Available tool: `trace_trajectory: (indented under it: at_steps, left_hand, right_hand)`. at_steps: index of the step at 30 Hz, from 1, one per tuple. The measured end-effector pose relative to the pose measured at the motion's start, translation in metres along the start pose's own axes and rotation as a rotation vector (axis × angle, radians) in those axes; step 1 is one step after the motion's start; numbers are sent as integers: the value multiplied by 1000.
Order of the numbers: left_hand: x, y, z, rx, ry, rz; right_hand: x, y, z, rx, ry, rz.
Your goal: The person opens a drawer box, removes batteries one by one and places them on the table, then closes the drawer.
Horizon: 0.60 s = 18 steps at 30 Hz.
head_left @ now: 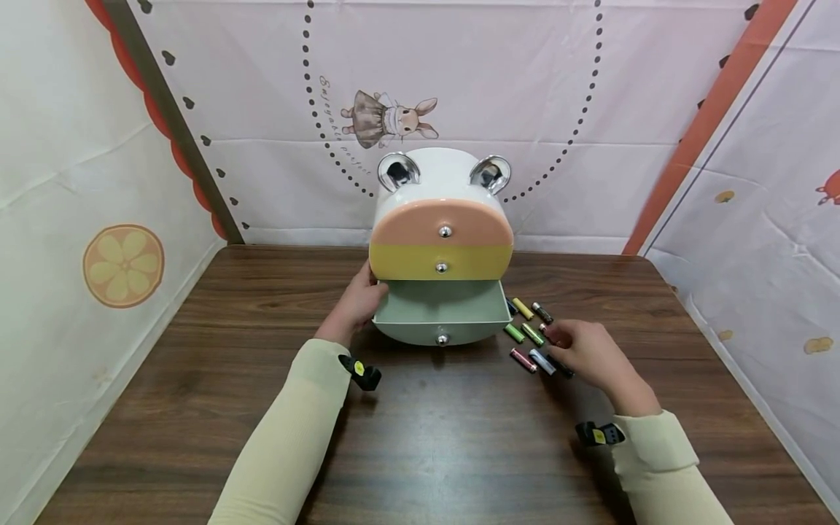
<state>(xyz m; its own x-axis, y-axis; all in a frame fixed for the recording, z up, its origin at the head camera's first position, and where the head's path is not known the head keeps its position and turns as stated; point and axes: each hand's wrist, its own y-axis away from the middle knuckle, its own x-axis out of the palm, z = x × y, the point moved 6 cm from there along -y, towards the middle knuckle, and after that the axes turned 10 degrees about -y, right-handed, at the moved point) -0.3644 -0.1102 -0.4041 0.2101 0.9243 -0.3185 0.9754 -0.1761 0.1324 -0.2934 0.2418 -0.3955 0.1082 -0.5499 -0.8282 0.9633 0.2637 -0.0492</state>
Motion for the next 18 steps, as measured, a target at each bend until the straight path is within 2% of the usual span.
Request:
trace_trajectory:
  at_steps: [4,10,18]
  left_hand:
    - [-1,-2,2,-2,19,6]
    - [0,-18,20,0,36,-16]
    - [0,-22,26,60,12,-49]
  right_hand:
    - [2,2,12,-32,-20,-45]
    - [10,3,30,-78,-62,-77]
    - [28,5,56,-205,-80,-110]
